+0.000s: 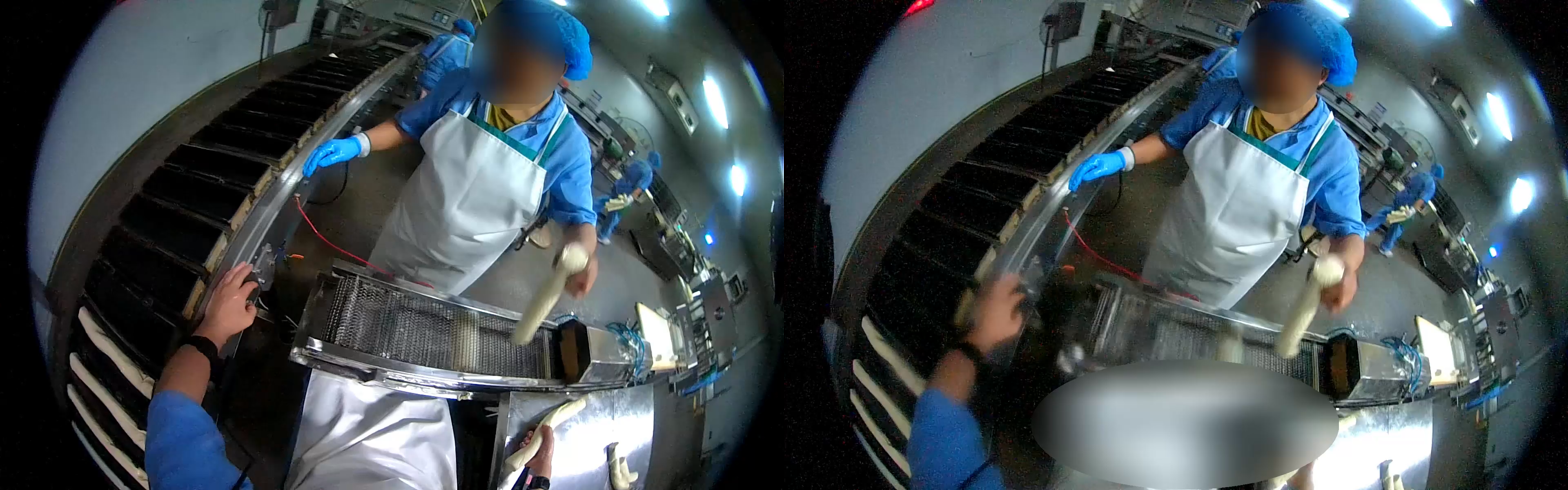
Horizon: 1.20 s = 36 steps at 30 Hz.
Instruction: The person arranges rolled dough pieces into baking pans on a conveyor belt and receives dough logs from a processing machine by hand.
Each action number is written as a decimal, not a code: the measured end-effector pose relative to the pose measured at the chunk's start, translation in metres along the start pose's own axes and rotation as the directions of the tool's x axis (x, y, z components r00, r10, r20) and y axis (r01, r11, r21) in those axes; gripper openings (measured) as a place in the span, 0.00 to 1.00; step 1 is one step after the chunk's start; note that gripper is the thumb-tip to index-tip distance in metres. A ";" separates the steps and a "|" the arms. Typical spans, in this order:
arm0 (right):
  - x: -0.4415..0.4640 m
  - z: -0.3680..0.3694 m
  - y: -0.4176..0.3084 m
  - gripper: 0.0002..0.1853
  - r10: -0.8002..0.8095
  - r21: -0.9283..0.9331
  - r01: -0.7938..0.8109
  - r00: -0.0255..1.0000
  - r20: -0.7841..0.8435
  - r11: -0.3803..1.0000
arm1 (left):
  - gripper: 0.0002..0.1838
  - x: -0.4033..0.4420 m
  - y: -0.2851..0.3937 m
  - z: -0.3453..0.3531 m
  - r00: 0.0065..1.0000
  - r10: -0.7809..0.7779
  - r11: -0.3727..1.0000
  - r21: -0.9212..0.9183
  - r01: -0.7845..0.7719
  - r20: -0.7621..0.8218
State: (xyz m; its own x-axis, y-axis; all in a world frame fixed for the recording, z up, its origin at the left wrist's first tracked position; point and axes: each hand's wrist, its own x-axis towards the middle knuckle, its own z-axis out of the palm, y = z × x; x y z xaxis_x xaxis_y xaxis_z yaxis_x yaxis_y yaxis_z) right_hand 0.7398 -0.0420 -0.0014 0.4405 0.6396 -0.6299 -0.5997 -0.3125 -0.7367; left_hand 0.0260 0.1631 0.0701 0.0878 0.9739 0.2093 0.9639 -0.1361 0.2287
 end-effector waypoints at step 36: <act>-0.211 0.571 -0.021 0.26 0.229 -0.210 0.460 0.015 0.973 0.863 | 0.19 0.002 0.009 0.003 1.000 -0.009 0.996 -0.090 0.010 0.015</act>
State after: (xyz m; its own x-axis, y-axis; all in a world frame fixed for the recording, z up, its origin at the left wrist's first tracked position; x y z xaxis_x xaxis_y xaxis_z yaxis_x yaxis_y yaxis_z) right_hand 0.2780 0.2307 0.2880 -0.7806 0.6220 0.0613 -0.1747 -0.1230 -0.9769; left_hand 0.0360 0.1641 0.0695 0.0827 0.9777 0.1931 0.9383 -0.1417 0.3155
